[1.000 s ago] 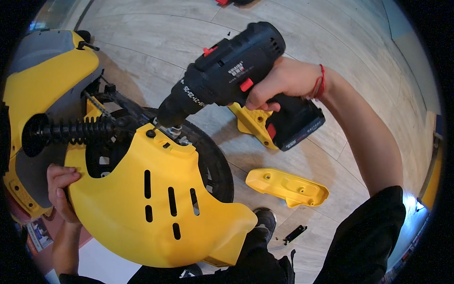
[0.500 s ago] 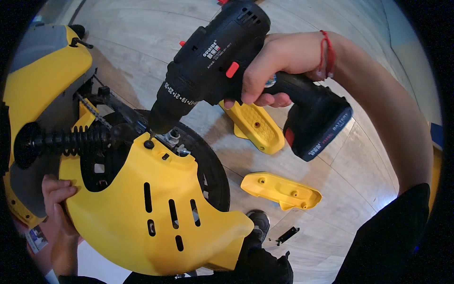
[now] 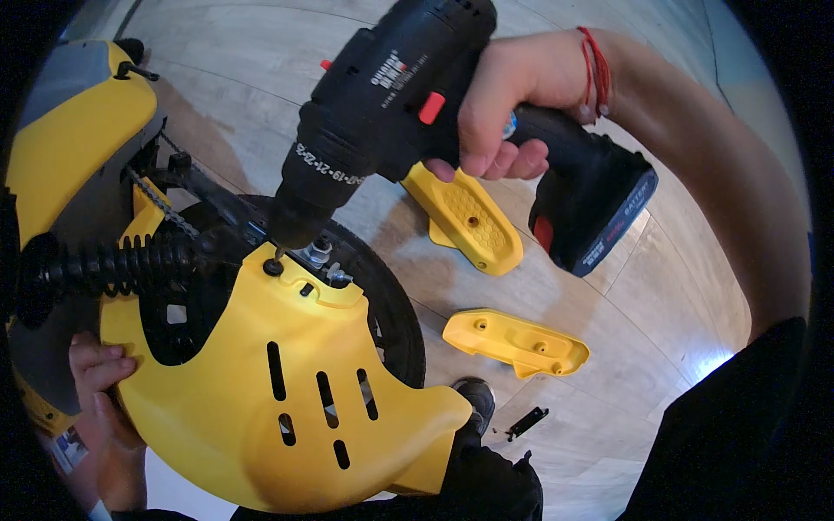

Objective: Installing or repairing the yellow plastic fairing and chain guard on a moped using a power drill and screws.

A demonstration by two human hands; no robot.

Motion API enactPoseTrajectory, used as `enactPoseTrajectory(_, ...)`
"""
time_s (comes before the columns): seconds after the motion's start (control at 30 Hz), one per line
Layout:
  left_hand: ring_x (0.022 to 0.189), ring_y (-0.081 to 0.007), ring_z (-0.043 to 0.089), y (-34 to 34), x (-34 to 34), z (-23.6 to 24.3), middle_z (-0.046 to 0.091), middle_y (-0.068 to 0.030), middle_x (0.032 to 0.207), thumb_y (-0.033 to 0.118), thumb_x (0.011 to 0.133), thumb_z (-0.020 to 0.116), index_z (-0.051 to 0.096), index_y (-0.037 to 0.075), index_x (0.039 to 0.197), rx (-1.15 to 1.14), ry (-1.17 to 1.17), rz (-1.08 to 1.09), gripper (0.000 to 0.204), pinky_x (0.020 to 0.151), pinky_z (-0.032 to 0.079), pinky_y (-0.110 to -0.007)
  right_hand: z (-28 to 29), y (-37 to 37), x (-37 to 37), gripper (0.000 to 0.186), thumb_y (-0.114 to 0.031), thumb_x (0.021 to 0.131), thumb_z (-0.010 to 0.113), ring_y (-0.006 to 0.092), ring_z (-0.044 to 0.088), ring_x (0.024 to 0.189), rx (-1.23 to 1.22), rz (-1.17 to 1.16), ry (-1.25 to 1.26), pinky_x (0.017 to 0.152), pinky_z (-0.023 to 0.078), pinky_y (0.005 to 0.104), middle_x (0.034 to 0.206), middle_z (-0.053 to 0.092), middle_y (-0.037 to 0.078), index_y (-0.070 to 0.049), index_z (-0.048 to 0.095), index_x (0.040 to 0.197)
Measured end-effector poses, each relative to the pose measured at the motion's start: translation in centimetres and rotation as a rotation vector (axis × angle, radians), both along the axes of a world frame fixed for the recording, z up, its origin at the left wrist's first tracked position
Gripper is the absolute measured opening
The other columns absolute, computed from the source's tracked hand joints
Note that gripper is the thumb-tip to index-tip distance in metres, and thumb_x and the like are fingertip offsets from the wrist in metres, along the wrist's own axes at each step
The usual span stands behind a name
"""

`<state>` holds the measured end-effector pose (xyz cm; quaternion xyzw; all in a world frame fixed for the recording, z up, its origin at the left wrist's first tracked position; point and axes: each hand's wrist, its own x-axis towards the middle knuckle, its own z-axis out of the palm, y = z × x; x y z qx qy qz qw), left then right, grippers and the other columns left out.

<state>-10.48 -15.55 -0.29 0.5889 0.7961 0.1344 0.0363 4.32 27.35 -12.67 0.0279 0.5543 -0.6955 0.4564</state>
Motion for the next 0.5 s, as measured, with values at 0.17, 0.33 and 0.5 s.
enactPoseTrajectory(0.17,0.082,-0.0205,0.048,-0.1,0.1,0.6,0.051,-0.0095,0.085,0.033,0.093,0.026,0.059,0.009,0.086,0.055,-0.04,0.01,0.042,0.082,0.036,-0.04,0.8,-0.1,0.4,0.026,-0.014,0.074,0.066,0.0089,0.046,0.044,0.01,-0.051,-0.044,0.045,0.038,0.0194,0.057,0.05,0.003,0.0,0.057,0.094)
enactPoseTrajectory(0.33,0.083,-0.0209,0.049,0.3,0.2,0.4,0.052,-0.0101,0.085,0.03,0.095,0.028,0.059,0.008,0.086,-0.005,0.022,-0.013,0.039,0.081,0.037,-0.041,0.1,-0.5,0.3,0.029,-0.013,0.072,0.066,0.0089,0.047,0.044,0.115,-0.045,0.115,0.046,0.039,0.0194,0.061,0.054,0.004,0.002,0.058,0.095)
enactPoseTrajectory(0.5,0.086,-0.0219,0.05,1.1,0.7,0.4,0.055,-0.0111,0.086,0.026,0.097,0.027,0.058,0.007,0.09,0.028,0.078,-0.091,0.037,0.082,0.036,-0.041,1.9,-1.5,1.1,0.021,-0.014,0.07,0.067,0.0095,0.049,0.046,0.108,-0.142,0.152,0.047,0.04,0.0222,0.062,0.057,0.006,0.002,0.065,0.083)
